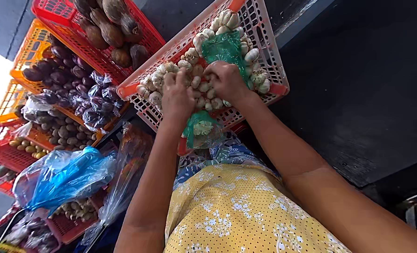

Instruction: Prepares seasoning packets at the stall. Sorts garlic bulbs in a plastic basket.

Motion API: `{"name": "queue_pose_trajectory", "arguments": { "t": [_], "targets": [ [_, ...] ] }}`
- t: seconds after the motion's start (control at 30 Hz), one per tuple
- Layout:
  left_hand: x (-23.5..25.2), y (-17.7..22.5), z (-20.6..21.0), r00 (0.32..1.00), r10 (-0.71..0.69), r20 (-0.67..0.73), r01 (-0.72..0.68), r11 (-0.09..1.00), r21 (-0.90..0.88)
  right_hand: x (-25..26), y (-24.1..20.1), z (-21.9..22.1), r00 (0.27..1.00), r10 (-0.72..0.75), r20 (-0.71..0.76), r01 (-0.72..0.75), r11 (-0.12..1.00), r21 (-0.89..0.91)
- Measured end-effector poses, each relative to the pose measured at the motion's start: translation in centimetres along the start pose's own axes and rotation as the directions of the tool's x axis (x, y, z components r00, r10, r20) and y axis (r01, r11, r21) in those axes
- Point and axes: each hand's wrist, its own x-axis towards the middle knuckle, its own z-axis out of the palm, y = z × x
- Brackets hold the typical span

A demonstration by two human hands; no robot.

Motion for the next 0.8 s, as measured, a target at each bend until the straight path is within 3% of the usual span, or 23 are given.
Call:
{"name": "queue_pose_trajectory", "arguments": {
  "t": [0.07, 0.1, 0.23, 0.37, 0.43, 0.5, 0.67, 0.8],
  "targets": [
    [1.4, -3.1, -0.3, 0.987, -0.150, -0.051, 0.157, 0.972, 0.176, 1.1, -0.1, 3.0, 0.934, 0.129, 0.334, -0.100, 0.990, -0.102],
    [2.0, -4.2, -0.1, 0.984, -0.171, -0.059, 0.180, 0.951, 0.253, 1.3, 0.2, 4.5, 0.902, 0.182, 0.392, -0.118, 0.976, -0.181],
    [3.4, -5.6, 0.9, 0.977, -0.210, -0.031, 0.209, 0.925, 0.317, 0.8, 0.2, 6.6, 0.827, 0.288, 0.483, -0.054, 0.896, -0.442],
    [2.6, -5.2, 0.4, 0.972, -0.233, 0.027, 0.216, 0.934, 0.285, 1.4, -2.7, 4.3, 0.762, 0.391, 0.516, -0.164, 0.888, -0.431],
    [1.8, -5.9, 0.8, 0.970, -0.236, 0.051, 0.211, 0.932, 0.295, 2.3, -2.7, 4.6, 0.874, 0.335, 0.352, -0.203, 0.910, -0.362],
    [1.1, -6.7, 1.2, 0.973, -0.224, 0.062, 0.198, 0.939, 0.281, 3.6, -1.8, 6.3, 0.969, 0.181, 0.166, -0.128, 0.949, -0.287],
    [-0.9, -7.1, 2.5, 0.966, -0.158, 0.205, 0.093, 0.951, 0.296, 6.1, 0.3, 9.4, 0.934, 0.112, 0.340, -0.005, 0.954, -0.298],
    [-3.3, -8.6, 4.2, 0.973, 0.036, 0.228, -0.107, 0.946, 0.306, 4.8, -0.7, 8.3, 0.921, 0.126, 0.368, 0.002, 0.945, -0.328]
  ]
}}
